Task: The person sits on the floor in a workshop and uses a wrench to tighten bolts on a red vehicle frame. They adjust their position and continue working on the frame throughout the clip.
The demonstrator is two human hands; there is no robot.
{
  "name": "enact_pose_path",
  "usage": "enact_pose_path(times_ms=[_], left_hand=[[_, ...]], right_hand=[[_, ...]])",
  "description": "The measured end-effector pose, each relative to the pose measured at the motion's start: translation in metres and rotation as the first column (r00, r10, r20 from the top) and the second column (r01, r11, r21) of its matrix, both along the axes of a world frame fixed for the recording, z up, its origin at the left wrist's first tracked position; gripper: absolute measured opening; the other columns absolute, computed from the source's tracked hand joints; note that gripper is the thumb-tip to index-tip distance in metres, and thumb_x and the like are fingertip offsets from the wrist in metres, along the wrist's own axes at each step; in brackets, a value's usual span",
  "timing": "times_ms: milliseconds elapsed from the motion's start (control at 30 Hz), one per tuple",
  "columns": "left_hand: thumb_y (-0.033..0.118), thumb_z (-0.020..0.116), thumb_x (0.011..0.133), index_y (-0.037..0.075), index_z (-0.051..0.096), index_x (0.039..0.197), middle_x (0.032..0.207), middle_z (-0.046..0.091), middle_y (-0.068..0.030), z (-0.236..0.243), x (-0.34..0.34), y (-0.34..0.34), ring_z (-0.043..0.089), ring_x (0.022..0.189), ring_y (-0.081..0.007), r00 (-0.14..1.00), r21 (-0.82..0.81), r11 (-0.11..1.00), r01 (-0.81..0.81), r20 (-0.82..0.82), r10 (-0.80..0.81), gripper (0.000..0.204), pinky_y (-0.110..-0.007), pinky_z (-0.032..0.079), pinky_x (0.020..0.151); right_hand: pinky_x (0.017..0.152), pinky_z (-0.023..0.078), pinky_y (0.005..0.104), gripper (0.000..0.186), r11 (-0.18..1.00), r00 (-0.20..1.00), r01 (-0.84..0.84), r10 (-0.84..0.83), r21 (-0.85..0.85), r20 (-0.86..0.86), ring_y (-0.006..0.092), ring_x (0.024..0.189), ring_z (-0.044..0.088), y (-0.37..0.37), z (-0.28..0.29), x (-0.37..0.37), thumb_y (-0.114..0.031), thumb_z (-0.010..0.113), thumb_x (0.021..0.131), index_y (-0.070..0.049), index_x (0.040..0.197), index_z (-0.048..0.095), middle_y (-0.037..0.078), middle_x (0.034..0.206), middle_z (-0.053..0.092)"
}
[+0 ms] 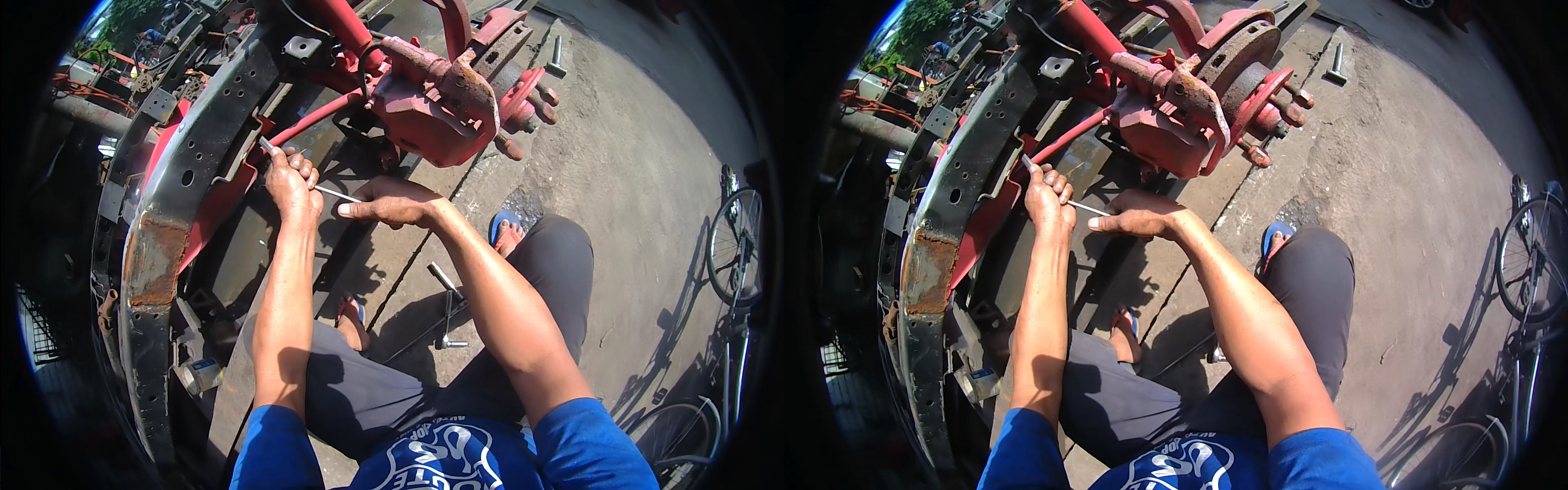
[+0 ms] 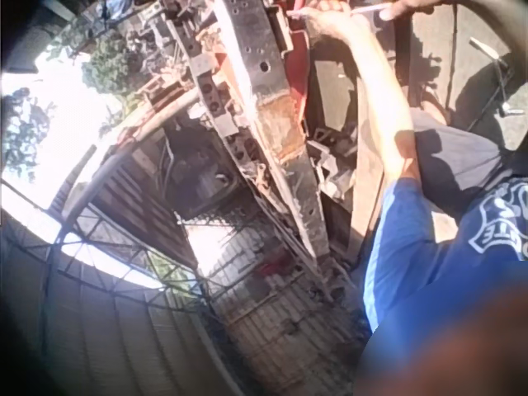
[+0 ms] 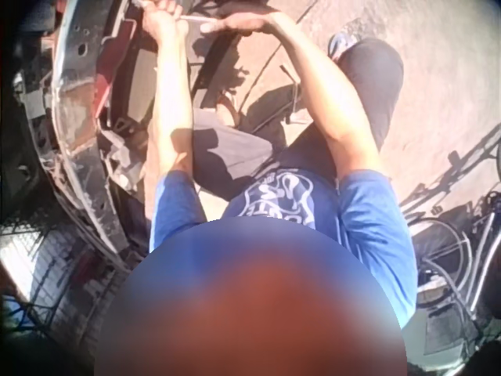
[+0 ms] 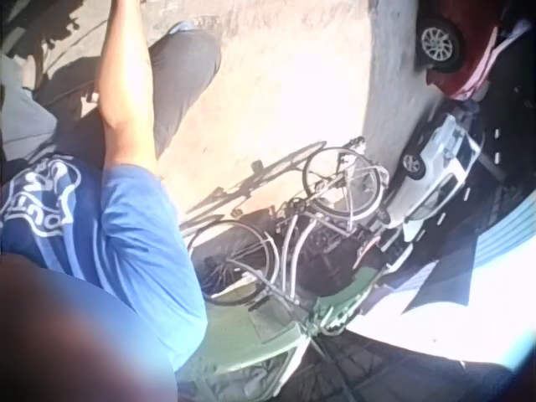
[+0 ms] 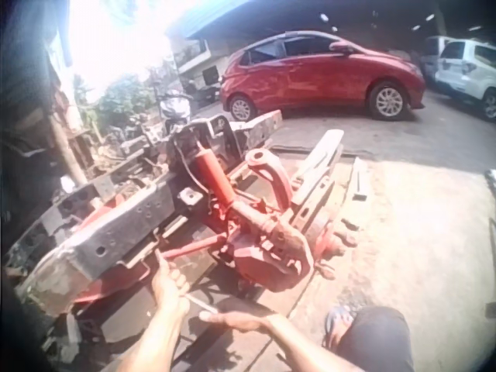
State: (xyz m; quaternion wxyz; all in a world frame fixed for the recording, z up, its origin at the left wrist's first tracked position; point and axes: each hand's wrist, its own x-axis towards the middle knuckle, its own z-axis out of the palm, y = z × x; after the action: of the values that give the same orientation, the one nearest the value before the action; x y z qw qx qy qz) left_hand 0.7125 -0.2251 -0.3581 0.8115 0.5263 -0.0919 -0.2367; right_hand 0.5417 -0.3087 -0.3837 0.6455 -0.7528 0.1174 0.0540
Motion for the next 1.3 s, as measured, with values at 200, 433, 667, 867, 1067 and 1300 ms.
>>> enact_pose_path(times_ms=[200,433,667,867,1067,1300], left_hand=[[0.034,0.047,0.106,0.007,0.05,0.097,0.066,0.04,0.0042,0.021,0.003,0.021,0.035,0.049,-0.0056,0.987,0.007,0.997,0.08,-0.143,-0.078,0.029,-0.021,0.023,0.037],[0.036,0.047,0.106,0.007,0.05,0.096,0.065,0.04,0.0035,0.023,0.005,0.029,0.036,0.047,-0.0061,0.978,0.023,0.99,0.137,-0.163,-0.131,0.031,-0.02,0.025,0.037],[0.04,0.05,0.104,0.007,0.051,0.096,0.064,0.04,0.0041,0.023,0.037,0.06,0.037,0.047,-0.0055,0.932,0.048,0.944,0.326,-0.183,-0.312,0.034,-0.02,0.026,0.037],[0.038,0.054,0.103,0.005,0.056,0.099,0.063,0.038,0.0067,0.038,0.077,0.092,0.035,0.044,-0.0014,0.844,0.182,0.828,0.531,-0.195,-0.499,0.033,-0.017,0.023,0.034],[0.04,0.054,0.103,0.006,0.056,0.096,0.062,0.037,0.0073,0.037,0.076,0.091,0.033,0.043,-0.001,0.868,0.193,0.848,0.494,-0.172,-0.466,0.035,-0.017,0.023,0.035],[0.04,0.052,0.103,0.008,0.054,0.095,0.062,0.037,0.0065,0.022,0.057,0.079,0.034,0.045,-0.0024,0.901,0.151,0.89,0.431,-0.127,-0.415,0.033,-0.018,0.023,0.036]], right_hand=[[0.038,0.025,0.024,0.045,0.707,0.997,-0.077,0.072,0.703,0.037,0.0059,0.044,0.032,0.039,0.017,0.004,-0.051,0.054,0.1,-0.013,0.077,0.05,-0.006,0.056,0.037],[0.036,0.021,0.0236,0.051,0.64,0.985,0.165,-0.072,0.75,-0.154,0.0055,0.04,0.029,0.073,0.024,0.012,-0.054,0.052,0.1,-0.015,0.068,0.044,-0.006,0.055,0.037],[0.04,0.024,0.0259,0.049,0.679,0.936,0.311,-0.338,0.665,-0.093,0.0063,0.043,0.03,0.137,0.017,0.038,-0.042,0.053,0.103,-0.012,0.066,0.046,-0.005,0.054,0.038],[0.056,0.04,0.0334,0.052,0.656,0.851,0.412,-0.525,0.633,-0.01,0.0123,0.057,0.044,0.212,0.015,0.105,-0.044,0.052,0.103,-0.004,0.069,0.051,0.001,0.058,0.048],[0.053,0.037,0.0342,0.052,0.797,0.874,0.412,-0.483,0.442,0.055,0.0117,0.056,0.041,0.195,0.004,0.094,-0.042,0.05,0.104,-0.004,0.069,0.052,0.001,0.057,0.046],[0.058,0.042,0.0353,0.051,0.969,0.989,0.144,-0.134,0.203,-0.059,0.0141,0.06,0.046,0.135,0.011,0.056,-0.046,0.051,0.102,-0.002,0.077,0.057,0.003,0.069,0.055]])
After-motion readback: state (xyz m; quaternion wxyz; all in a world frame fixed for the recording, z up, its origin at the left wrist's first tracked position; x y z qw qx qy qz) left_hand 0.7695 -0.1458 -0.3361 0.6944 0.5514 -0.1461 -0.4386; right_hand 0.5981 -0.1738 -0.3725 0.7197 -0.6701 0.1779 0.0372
